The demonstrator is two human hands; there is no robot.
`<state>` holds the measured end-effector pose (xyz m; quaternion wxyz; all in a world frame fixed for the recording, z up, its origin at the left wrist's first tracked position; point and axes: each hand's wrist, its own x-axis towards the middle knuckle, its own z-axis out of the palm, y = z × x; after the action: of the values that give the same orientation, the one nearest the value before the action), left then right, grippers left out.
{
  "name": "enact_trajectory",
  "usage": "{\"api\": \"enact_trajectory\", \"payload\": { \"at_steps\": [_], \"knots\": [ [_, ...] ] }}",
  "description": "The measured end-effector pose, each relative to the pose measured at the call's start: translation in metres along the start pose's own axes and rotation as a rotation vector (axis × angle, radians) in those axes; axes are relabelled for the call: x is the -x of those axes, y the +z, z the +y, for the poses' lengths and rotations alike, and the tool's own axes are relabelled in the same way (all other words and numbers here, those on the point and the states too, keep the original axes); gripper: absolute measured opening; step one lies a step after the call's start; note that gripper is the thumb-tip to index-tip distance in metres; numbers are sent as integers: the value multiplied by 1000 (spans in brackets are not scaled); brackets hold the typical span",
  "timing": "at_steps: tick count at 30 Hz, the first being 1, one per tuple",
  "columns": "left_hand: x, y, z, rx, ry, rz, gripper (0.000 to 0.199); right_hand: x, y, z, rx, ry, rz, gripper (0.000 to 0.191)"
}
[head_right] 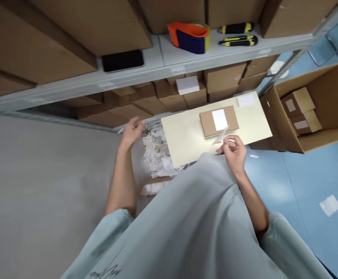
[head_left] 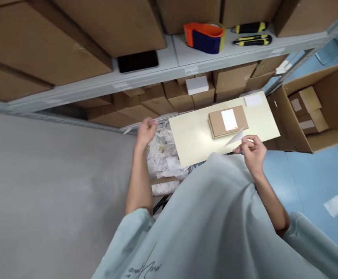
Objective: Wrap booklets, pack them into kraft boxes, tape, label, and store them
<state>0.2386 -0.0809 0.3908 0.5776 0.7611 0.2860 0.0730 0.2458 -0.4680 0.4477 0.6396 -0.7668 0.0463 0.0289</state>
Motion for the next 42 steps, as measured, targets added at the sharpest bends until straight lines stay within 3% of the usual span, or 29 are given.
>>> {"api": "enact_trajectory", "payload": {
  "at_steps": [4,5,7,9,16,20,24,26,30,32,36,42],
  "knots": [
    [61,100,10,531,-177,-436,57,-13,4,14,401,-285,-86,15],
    [80,119,16,642,-194,-460,56,-17,4,17,500,-361,-139,12],
    [110,147,29,796,-212,-419,54,-25,5,23,628,-478,-258,12],
    [125,164,39,863,-222,-317,51,-29,6,27,671,-540,-365,15],
    [127,196,43,839,-246,-91,44,-42,0,39,700,-697,-560,26],
    [130,223,50,873,-253,10,41,-54,-18,45,688,-676,-667,28],
    [126,252,59,887,-253,90,38,-74,-42,51,568,-490,-704,20],
    [123,266,63,884,-236,123,39,-88,-54,55,400,-259,-626,20],
    [122,295,70,860,-227,177,40,-126,-76,63,-12,329,-457,43],
    [124,310,74,827,-251,187,41,-142,-86,64,-128,485,-445,46],
    [131,343,81,804,-299,199,47,-164,-102,66,-216,608,-456,42],
    [146,380,86,788,-338,301,52,-177,-130,85,-148,684,-471,35]
  ]
}}
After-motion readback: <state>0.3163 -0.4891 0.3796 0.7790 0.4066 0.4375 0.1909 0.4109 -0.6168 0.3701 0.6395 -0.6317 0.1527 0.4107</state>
